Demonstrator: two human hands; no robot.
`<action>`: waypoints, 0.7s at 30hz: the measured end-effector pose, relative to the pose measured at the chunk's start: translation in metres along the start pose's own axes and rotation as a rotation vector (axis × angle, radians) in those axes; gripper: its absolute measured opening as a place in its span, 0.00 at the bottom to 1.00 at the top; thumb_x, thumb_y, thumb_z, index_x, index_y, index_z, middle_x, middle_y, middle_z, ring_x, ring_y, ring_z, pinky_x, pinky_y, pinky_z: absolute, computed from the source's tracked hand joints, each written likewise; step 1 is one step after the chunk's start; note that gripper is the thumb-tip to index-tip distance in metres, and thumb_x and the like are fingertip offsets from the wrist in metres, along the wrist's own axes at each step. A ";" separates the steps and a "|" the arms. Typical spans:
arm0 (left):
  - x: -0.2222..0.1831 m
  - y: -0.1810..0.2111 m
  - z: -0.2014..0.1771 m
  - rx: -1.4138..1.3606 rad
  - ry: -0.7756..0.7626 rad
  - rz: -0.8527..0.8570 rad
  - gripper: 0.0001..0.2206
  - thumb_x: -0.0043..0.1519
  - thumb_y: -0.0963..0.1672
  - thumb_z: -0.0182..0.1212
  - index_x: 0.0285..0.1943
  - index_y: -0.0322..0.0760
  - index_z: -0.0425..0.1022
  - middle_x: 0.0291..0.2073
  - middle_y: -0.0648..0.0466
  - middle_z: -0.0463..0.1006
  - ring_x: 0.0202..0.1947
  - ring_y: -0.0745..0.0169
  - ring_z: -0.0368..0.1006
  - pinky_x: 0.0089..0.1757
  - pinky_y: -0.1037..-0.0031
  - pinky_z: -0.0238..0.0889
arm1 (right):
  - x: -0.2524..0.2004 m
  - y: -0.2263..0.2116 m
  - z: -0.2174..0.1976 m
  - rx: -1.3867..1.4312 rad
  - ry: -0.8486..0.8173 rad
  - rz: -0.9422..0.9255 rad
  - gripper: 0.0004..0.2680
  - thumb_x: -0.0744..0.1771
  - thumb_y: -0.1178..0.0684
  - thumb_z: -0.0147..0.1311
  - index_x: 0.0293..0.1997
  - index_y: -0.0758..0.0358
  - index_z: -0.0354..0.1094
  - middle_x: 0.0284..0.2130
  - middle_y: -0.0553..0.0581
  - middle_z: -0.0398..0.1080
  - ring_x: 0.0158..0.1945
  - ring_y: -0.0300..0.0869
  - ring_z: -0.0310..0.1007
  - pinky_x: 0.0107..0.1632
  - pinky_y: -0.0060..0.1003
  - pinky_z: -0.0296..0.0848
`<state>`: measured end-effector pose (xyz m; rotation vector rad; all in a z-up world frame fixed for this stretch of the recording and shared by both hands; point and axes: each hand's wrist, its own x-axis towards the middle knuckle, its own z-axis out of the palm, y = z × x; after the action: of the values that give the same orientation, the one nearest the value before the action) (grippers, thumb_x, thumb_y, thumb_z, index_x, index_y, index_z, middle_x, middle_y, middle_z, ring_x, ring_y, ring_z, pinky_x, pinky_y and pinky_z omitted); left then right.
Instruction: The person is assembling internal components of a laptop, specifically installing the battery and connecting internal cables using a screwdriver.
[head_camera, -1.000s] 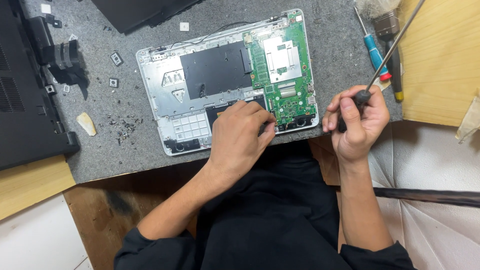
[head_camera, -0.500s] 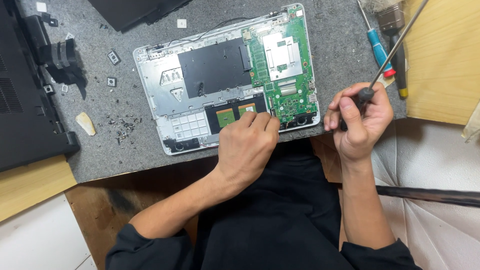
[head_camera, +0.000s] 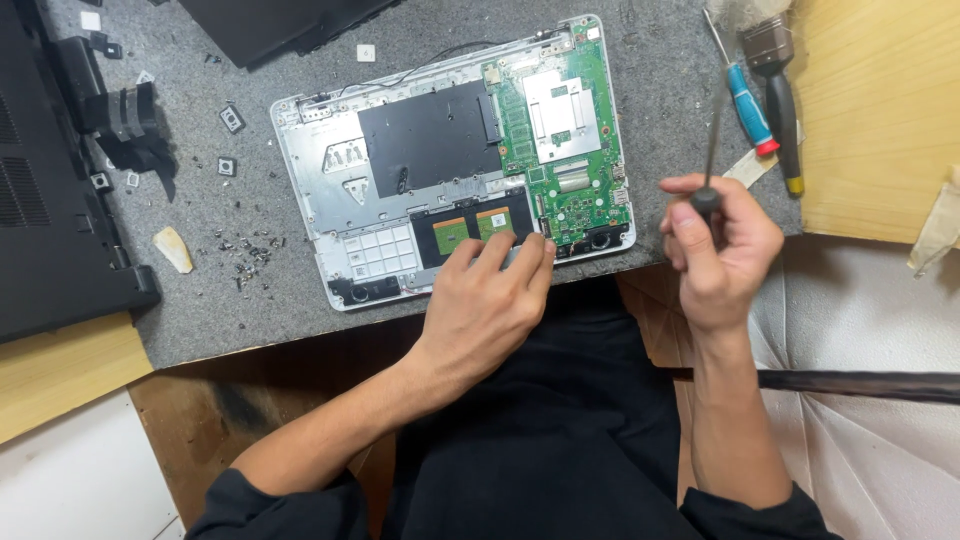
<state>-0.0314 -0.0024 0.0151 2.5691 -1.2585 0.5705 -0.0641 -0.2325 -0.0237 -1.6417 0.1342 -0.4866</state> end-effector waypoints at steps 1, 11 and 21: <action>0.005 -0.006 -0.007 0.000 0.003 0.001 0.05 0.61 0.40 0.63 0.42 0.36 0.82 0.38 0.50 0.78 0.43 0.50 0.77 0.39 0.69 0.70 | 0.001 -0.026 -0.004 -0.001 0.001 -0.003 0.06 0.71 0.62 0.52 0.47 0.80 0.68 0.23 0.65 0.66 0.15 0.34 0.56 0.20 0.33 0.62; 0.030 -0.049 0.003 -0.695 -0.341 -0.185 0.05 0.62 0.44 0.68 0.38 0.39 0.84 0.31 0.56 0.77 0.36 0.54 0.64 0.37 0.62 0.60 | -0.052 -0.154 -0.061 -0.553 -0.034 0.114 0.11 0.72 0.74 0.58 0.54 0.81 0.55 0.56 0.79 0.59 0.47 0.55 0.71 0.55 0.41 0.80; 0.020 -0.047 0.009 -0.778 -0.289 -0.296 0.04 0.61 0.44 0.69 0.39 0.40 0.85 0.30 0.57 0.77 0.37 0.57 0.62 0.36 0.66 0.59 | -0.052 -0.166 -0.054 -0.509 -0.084 0.118 0.07 0.75 0.72 0.46 0.55 0.81 0.49 0.53 0.82 0.60 0.53 0.62 0.72 0.62 0.48 0.82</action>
<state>0.0196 0.0086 0.0143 2.1214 -0.8894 -0.3145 -0.1645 -0.2397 0.1284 -2.1333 0.3098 -0.3052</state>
